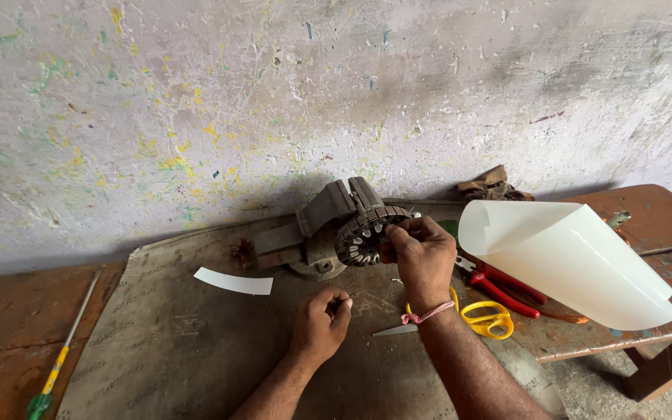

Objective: The person cuts small rectangular pieces from a white plastic sheet using scissors and inserts them into the slots of a motor rotor. The person repeats this process for several slots, handling the rotor and plastic pieces by hand.

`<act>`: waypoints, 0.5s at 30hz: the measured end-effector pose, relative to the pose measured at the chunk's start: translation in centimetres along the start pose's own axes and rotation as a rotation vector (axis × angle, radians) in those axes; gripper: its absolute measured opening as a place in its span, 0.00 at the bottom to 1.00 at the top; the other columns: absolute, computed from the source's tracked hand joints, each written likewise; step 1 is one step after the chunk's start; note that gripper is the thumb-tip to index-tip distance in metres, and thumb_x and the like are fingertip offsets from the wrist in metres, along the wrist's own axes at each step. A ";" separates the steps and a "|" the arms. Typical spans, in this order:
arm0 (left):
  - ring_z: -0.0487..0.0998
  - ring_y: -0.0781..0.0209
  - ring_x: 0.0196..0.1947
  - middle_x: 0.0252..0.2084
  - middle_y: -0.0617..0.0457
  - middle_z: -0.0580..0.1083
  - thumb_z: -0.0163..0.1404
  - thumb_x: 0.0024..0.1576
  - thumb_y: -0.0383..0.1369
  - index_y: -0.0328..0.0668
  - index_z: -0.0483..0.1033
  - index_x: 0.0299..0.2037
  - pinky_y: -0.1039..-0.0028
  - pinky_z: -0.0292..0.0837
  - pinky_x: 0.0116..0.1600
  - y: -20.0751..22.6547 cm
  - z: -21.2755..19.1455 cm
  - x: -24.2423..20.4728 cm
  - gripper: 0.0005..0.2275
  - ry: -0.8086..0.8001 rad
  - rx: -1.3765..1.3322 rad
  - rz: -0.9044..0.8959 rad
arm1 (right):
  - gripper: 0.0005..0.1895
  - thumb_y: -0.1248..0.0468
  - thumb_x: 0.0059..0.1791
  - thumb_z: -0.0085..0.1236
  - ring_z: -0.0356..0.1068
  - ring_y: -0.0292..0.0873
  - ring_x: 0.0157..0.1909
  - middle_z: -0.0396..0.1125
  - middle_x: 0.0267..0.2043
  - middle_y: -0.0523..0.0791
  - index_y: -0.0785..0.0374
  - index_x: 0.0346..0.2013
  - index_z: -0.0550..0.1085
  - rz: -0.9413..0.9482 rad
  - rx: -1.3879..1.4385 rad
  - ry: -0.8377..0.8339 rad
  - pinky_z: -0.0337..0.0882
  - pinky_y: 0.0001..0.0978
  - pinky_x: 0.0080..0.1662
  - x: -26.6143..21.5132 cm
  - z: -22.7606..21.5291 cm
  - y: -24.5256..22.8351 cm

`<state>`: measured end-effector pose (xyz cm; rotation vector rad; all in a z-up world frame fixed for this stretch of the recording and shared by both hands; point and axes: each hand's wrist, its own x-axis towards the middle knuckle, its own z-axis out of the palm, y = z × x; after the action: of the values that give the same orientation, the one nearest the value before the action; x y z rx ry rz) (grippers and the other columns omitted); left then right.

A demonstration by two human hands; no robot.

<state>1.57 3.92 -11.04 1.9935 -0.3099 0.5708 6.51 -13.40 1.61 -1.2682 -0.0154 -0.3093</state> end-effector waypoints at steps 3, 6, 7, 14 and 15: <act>0.77 0.69 0.23 0.26 0.54 0.77 0.56 0.57 0.25 0.36 0.76 0.34 0.76 0.73 0.27 0.0 0.0 0.0 0.03 -0.032 -0.003 0.023 | 0.04 0.71 0.47 0.62 0.72 0.38 0.21 0.73 0.23 0.49 0.70 0.29 0.76 0.061 0.003 0.022 0.73 0.29 0.25 0.2 0.2 -0.2; 0.79 0.70 0.25 0.27 0.55 0.77 0.56 0.57 0.25 0.37 0.75 0.34 0.77 0.75 0.28 0.0 0.0 0.0 0.02 -0.049 0.003 0.022 | 0.04 0.72 0.47 0.62 0.71 0.38 0.20 0.72 0.22 0.48 0.70 0.28 0.76 0.084 -0.020 0.053 0.72 0.30 0.24 0.5 0.3 -0.2; 0.79 0.69 0.24 0.26 0.55 0.77 0.56 0.57 0.25 0.37 0.75 0.34 0.77 0.75 0.28 0.0 0.0 0.0 0.02 -0.063 0.002 0.009 | 0.04 0.72 0.47 0.62 0.71 0.38 0.20 0.72 0.22 0.48 0.70 0.28 0.75 0.092 -0.011 0.053 0.72 0.30 0.24 0.5 0.2 -0.2; 0.78 0.68 0.23 0.25 0.54 0.77 0.56 0.58 0.25 0.37 0.75 0.33 0.77 0.73 0.27 0.2 -0.1 0.0 0.03 -0.090 -0.007 -0.015 | 0.03 0.72 0.47 0.60 0.73 0.40 0.22 0.73 0.24 0.48 0.68 0.28 0.75 0.153 0.042 0.052 0.74 0.32 0.25 0.8 0.3 -0.2; 0.79 0.68 0.24 0.26 0.54 0.77 0.56 0.57 0.24 0.37 0.75 0.33 0.77 0.74 0.27 0.2 -0.1 0.0 0.03 -0.088 -0.015 0.000 | 0.02 0.72 0.47 0.59 0.73 0.41 0.22 0.73 0.24 0.48 0.68 0.29 0.76 0.151 0.042 0.053 0.75 0.32 0.26 0.8 0.3 -0.3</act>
<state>1.44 3.94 -10.84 2.0076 -0.3668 0.4799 7.25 -13.35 2.12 -1.2119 0.1187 -0.2112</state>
